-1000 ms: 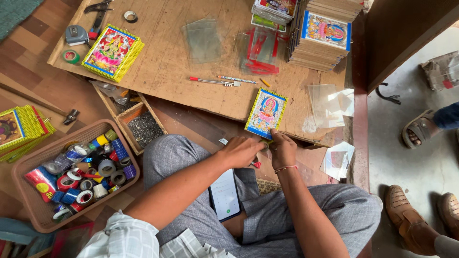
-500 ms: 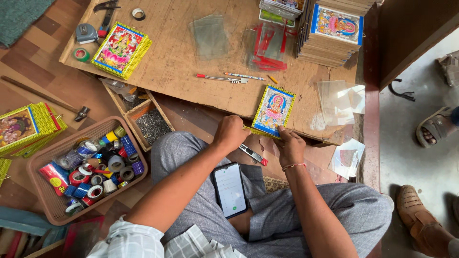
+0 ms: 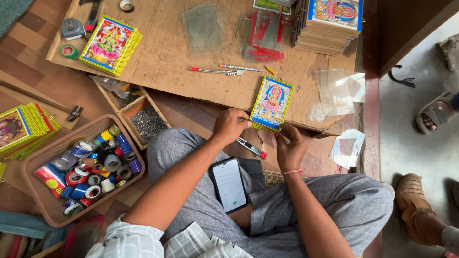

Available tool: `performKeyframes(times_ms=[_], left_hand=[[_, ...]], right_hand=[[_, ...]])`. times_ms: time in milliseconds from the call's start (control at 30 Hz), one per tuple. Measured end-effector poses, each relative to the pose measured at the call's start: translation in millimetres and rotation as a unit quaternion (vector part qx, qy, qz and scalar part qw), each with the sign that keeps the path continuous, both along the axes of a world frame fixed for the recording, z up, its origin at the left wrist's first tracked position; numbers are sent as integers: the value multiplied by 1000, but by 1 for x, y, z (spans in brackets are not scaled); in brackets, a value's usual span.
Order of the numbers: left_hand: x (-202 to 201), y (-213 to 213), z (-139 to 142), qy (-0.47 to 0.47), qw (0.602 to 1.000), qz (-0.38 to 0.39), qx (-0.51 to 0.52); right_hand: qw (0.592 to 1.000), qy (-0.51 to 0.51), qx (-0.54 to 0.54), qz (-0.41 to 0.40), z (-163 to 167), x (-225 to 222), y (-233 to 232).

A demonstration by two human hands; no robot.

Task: The person sits on the floor at a low wooden workbench and wraps yellow beaded trim around the edges of small devotional picture plaques, pressing the trim to fit each side. They set finished plaques on a stack and pick up the next one, at one point using a utility knife to trim the beaded strip.

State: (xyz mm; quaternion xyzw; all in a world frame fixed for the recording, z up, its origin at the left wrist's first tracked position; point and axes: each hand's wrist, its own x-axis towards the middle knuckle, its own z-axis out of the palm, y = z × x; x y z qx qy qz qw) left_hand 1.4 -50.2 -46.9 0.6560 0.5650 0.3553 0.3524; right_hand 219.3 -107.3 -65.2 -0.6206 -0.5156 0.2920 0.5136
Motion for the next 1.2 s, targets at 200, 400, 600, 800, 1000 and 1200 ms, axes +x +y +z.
performKeyframes(times_ms=[200, 400, 600, 800, 1000, 1200], left_hand=[[2, -1, 4, -10, 1000, -8, 3], [4, -1, 4, -17, 1000, -15, 16], [4, 0, 8, -2, 1000, -11, 13], [3, 0, 12, -3, 1000, -15, -4], [0, 1, 11, -5, 1000, -21, 8], [1, 4, 0, 1, 999, -12, -42]], right_hand=[[996, 87, 19, -8, -17, 10, 6], [984, 174, -20, -18, -22, 15, 12], [978, 201, -46, -29, -11, 11, 14], [977, 206, -46, -37, -6, 7, 14], [972, 225, -51, -35, -1, 3, 16], [933, 339, -86, -88, -4, 4, 22]])
